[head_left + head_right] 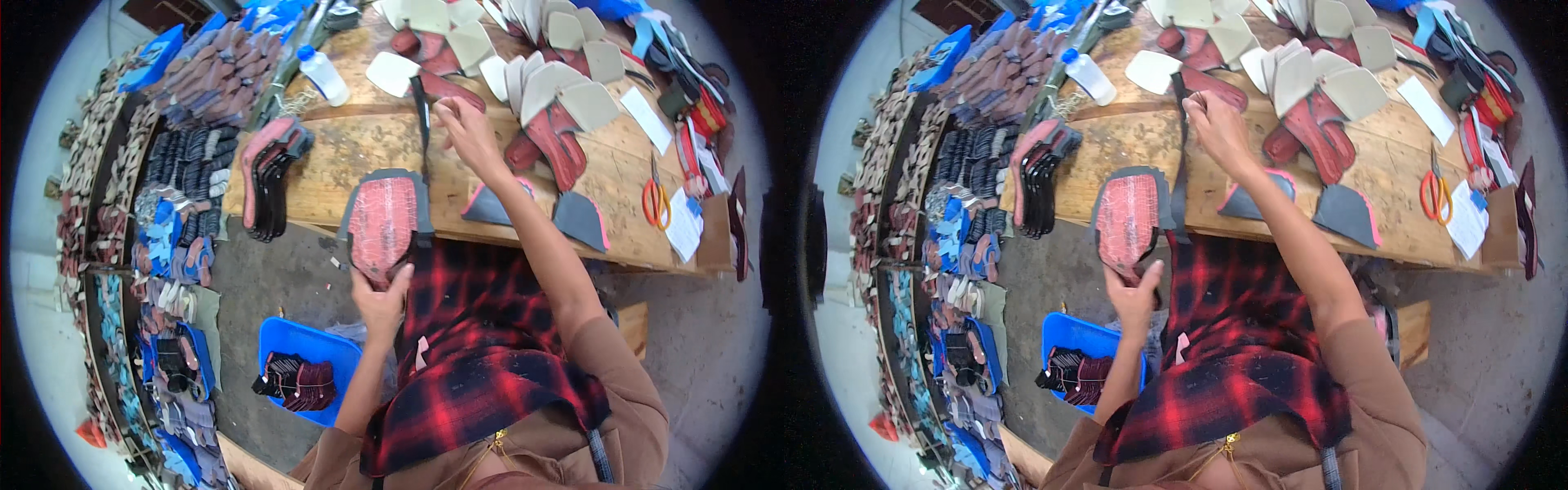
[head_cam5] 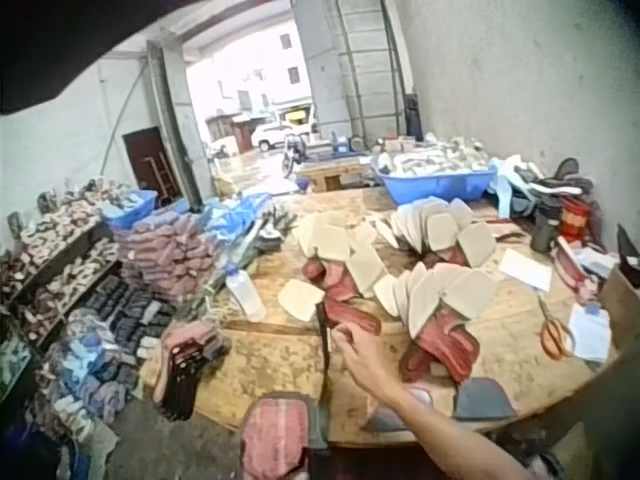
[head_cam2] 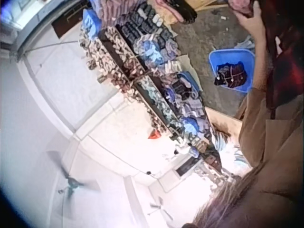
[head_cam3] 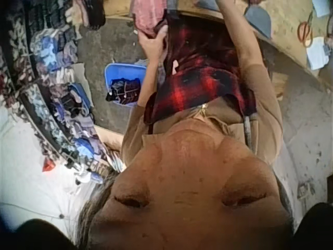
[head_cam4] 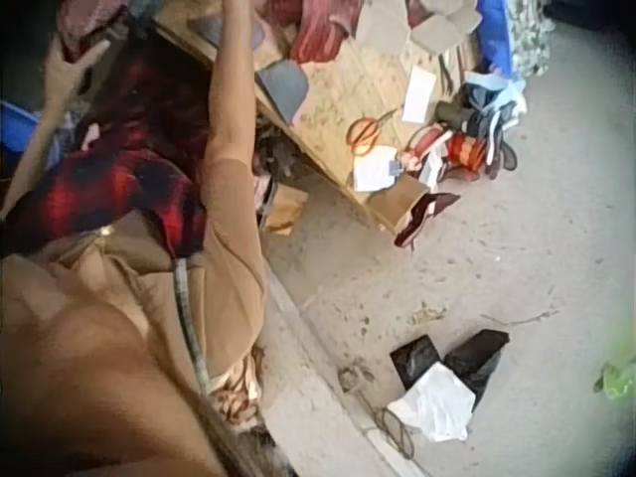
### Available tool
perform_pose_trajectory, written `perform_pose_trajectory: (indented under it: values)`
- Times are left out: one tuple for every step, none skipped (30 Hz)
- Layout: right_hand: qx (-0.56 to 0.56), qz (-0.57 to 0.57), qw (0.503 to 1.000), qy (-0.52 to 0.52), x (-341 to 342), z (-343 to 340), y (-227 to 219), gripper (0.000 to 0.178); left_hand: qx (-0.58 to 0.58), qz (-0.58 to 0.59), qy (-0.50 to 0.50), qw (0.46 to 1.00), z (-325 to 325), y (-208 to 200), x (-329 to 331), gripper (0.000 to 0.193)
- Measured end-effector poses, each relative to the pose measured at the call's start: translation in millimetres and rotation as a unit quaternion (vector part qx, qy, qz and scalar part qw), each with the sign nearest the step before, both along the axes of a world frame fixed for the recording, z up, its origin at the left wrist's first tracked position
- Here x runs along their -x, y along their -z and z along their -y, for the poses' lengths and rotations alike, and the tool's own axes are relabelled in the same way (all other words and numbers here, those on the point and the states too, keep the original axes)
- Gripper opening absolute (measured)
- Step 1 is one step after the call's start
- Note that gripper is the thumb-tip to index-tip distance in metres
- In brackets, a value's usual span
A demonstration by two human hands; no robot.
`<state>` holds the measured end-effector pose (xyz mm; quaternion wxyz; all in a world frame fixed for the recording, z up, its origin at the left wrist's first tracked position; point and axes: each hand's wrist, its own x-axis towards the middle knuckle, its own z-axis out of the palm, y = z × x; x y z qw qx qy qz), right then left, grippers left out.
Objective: The person assembles slipper components by hand at a wooden workbench. They repeatedly pick up a red slipper upper, a white insole, and a black sole piece, then press them together to form a complete slipper. The assembled slippers are placed on the table.
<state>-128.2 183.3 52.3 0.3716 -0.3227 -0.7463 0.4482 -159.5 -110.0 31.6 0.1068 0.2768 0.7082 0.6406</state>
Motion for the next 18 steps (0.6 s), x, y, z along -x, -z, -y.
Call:
perform_pose_trajectory:
  values:
    - [-0.076, 0.111, 0.99, 0.048, 22, -25, 9, 0.05, 0.012, -0.012, 0.002, 1.0, 4, -8, 21, 0.064]
    - [-0.074, 0.199, 0.975, 0.07, 38, -44, 21, 0.05, 0.096, -0.034, -0.011, 0.995, 3, -25, 42, 0.064]
    - [-0.071, 0.281, 0.953, 0.087, 51, -57, 32, 0.051, 0.183, -0.056, -0.032, 0.981, 2, -46, 67, 0.065]
    - [-0.094, 0.265, 0.955, 0.095, 65, -50, 40, 0.05, 0.181, -0.172, -0.068, 0.966, 5, -54, 98, 0.068]
    - [-0.116, 0.253, 0.954, 0.112, 69, -45, 48, 0.049, 0.171, -0.255, -0.079, 0.948, 2, -70, 126, 0.074]
    - [-0.097, 0.239, 0.959, 0.117, 72, -42, 51, 0.044, 0.221, -0.261, -0.096, 0.935, 0, -90, 151, 0.078]
    - [-0.078, 0.226, 0.963, 0.123, 74, -34, 52, 0.039, 0.208, -0.308, -0.123, 0.92, 1, -90, 186, 0.079]
    - [-0.052, 0.183, 0.977, 0.101, 70, -30, 54, 0.034, 0.24, -0.293, -0.121, 0.918, -8, -105, 207, 0.075]
    - [-0.025, 0.137, 0.987, 0.077, 65, -23, 52, 0.029, 0.265, -0.328, -0.118, 0.899, -9, -107, 236, 0.072]
    - [0.003, 0.095, 0.994, 0.06, 54, -18, 50, 0.025, 0.308, -0.318, -0.086, 0.892, -17, -112, 253, 0.068]
    - [0.126, -0.01, 0.992, -0.018, 48, 9, 31, 0.02, 0.323, -0.325, -0.104, 0.883, -8, -102, 275, 0.063]
    - [0.244, -0.111, 0.96, -0.082, 32, 30, 6, 0.016, 0.347, -0.301, -0.07, 0.885, -9, -96, 288, 0.06]
    - [0.283, -0.121, 0.946, -0.102, 10, 39, -9, 0.014, 0.366, -0.279, -0.029, 0.887, -16, -91, 295, 0.057]
    - [0.323, -0.13, 0.929, -0.123, -11, 49, -23, 0.014, 0.338, -0.238, -0.002, 0.911, -17, -82, 305, 0.055]
    - [0.344, -0.149, 0.918, -0.132, -31, 65, -41, 0.016, 0.31, -0.195, 0.023, 0.93, -14, -71, 316, 0.053]
    - [0.364, -0.167, 0.906, -0.138, -49, 78, -55, 0.017, 0.28, -0.152, 0.051, 0.947, -15, -62, 324, 0.052]
    - [0.361, -0.145, 0.908, -0.155, -67, 84, -60, 0.019, 0.267, -0.167, 0.055, 0.947, -16, -56, 328, 0.052]
    - [0.359, -0.123, 0.909, -0.172, -85, 88, -63, 0.021, 0.254, -0.181, 0.061, 0.948, -16, -49, 329, 0.052]
